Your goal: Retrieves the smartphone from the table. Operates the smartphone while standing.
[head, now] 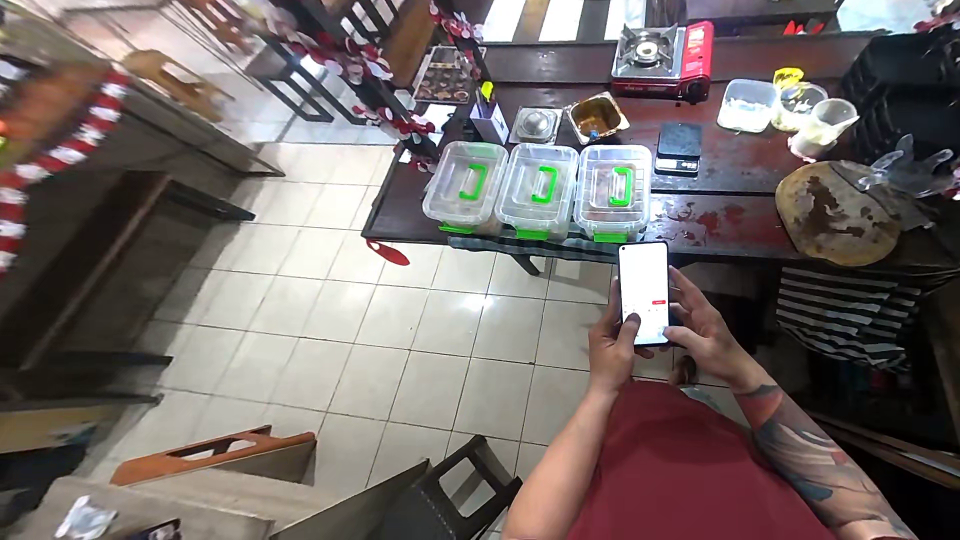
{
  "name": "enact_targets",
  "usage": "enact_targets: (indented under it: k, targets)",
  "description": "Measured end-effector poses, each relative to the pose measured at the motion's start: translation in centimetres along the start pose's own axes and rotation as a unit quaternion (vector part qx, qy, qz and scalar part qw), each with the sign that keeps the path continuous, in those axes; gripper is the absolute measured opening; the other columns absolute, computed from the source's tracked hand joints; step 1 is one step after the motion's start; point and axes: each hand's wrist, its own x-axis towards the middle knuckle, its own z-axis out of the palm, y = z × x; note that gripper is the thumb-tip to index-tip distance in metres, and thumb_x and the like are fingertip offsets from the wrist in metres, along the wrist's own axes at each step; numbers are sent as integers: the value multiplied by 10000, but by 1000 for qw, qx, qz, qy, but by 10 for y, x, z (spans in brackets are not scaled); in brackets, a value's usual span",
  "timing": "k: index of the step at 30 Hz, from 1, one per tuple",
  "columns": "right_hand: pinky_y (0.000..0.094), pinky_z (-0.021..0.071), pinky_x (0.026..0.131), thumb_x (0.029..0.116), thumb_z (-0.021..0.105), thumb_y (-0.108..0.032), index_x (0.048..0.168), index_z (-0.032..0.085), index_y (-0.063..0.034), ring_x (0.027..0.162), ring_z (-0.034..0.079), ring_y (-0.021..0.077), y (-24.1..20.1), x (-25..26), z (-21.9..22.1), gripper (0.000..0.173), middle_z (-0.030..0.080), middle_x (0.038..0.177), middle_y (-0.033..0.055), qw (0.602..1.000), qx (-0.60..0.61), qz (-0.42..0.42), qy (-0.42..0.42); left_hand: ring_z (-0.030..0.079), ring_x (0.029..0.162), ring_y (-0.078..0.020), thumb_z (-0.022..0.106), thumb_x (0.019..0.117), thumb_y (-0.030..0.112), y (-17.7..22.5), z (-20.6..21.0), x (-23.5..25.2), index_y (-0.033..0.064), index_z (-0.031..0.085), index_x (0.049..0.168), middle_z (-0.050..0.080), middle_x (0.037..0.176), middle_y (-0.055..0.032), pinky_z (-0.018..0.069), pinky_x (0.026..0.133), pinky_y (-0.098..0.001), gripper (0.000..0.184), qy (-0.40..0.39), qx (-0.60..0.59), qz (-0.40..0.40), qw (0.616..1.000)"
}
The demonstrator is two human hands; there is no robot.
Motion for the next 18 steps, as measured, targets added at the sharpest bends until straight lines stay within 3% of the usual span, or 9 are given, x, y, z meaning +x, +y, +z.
enact_targets:
  k: [3, 7, 11, 15, 18]
  targets:
    - [427, 652, 748, 935, 576, -40, 1652, 176, -216, 1087, 688, 322, 1, 0, -1, 840, 536, 1463, 158, 1000, 5, 4, -1, 744, 779, -248, 498, 1010, 32, -5, -4, 0, 131, 344, 1609, 705, 1193, -166, 637, 543, -384, 626, -30, -29, 12, 999]
    - [437, 649, 785, 941, 578, -53, 1652, 177, -208, 1120, 678, 320, 3, 0, -2, 831, 530, 1473, 157, 1000, -1, 5, -3, 744, 767, -265, 529, 982, -13, -4, -4, 0, 124, 333, 1612, 710, 1174, -180, 637, 538, -394, 674, -23, -17, 1, 1000]
    - [458, 595, 977, 936, 589, -55, 1653, 184, -203, 1247, 623, 302, 3, 1, -3, 837, 524, 1492, 137, 1000, -13, 2, -4, 745, 804, -263, 508, 969, -11, -6, -6, -2, 115, 335, 1609, 699, 1212, -177, 637, 552, -391, 675, -31, -27, 2, 999]
    - [448, 569, 1031, 985, 587, -132, 1645, 217, -208, 1256, 624, 280, 6, 2, -5, 760, 536, 1494, 108, 998, -55, -14, 11, 737, 874, -270, 478, 934, 36, -13, -13, -2, 113, 281, 1628, 656, 1295, -196, 635, 583, -398, 725, -73, -57, 14, 996]
    - [450, 523, 1086, 1023, 562, -259, 1626, 269, -188, 1352, 545, 244, 11, 2, -9, 675, 474, 1554, 70, 987, -145, -54, 51, 736, 913, -291, 502, 924, 67, -15, -15, -3, 104, 259, 1630, 643, 1319, -201, 644, 622, -429, 747, -84, -64, 9, 994]
